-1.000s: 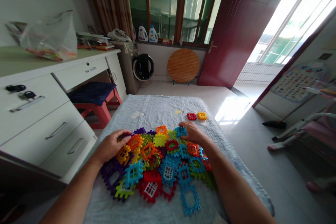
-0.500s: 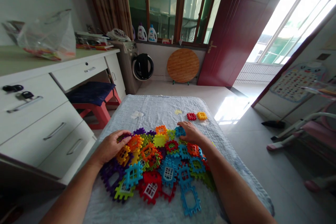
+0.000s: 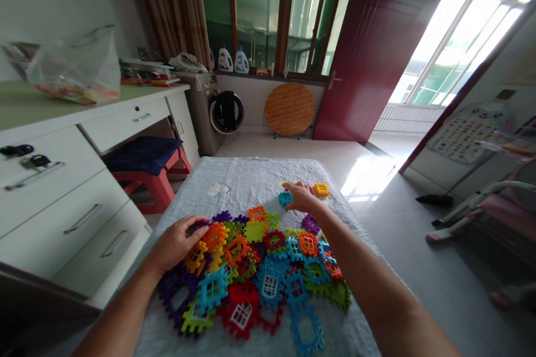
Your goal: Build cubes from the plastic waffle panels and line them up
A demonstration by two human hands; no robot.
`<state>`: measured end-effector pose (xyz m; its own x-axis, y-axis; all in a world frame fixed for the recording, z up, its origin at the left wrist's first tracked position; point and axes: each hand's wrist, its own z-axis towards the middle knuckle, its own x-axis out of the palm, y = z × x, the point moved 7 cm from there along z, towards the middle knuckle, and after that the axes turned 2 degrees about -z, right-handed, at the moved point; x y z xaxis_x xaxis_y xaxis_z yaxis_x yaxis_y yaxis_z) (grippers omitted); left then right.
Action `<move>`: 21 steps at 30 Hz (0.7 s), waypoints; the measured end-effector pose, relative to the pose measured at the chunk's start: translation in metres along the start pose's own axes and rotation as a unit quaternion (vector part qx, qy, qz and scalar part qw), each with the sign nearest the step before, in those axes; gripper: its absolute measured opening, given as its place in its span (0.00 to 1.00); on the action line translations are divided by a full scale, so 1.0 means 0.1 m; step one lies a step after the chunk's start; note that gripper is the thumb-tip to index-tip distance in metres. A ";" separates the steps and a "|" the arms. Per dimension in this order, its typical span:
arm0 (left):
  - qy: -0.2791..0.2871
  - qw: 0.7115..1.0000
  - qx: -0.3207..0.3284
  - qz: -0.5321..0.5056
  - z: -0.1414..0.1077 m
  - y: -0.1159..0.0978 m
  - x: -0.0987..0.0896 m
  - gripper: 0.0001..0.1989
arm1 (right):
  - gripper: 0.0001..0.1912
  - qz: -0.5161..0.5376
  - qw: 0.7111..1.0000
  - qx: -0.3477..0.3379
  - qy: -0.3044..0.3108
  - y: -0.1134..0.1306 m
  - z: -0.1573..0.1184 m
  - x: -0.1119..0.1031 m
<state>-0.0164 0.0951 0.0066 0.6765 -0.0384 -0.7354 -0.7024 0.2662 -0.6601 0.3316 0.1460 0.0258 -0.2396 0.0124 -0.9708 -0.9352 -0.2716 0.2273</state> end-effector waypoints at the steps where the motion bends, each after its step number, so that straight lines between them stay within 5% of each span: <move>1: 0.001 1.000 0.001 0.002 0.00 0.00 0.00 0.22 | 0.37 0.001 1.000 -0.004 0.009 -0.01 0.02 0.01; 13: -0.002 1.000 0.005 0.012 0.01 -0.01 0.00 0.21 | 0.35 -0.007 0.998 -0.040 0.055 0.02 0.19 0.11; 21: -0.003 1.000 0.005 0.018 0.01 0.03 0.01 0.21 | 0.40 -0.010 0.999 0.025 0.038 -0.21 0.40 0.04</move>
<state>-0.0176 0.0973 0.0047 0.6519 -0.0221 -0.7580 -0.7244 0.2776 -0.6311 0.3397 0.1899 0.0207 -0.2014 -0.0557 -0.9779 -0.9523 -0.2227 0.2088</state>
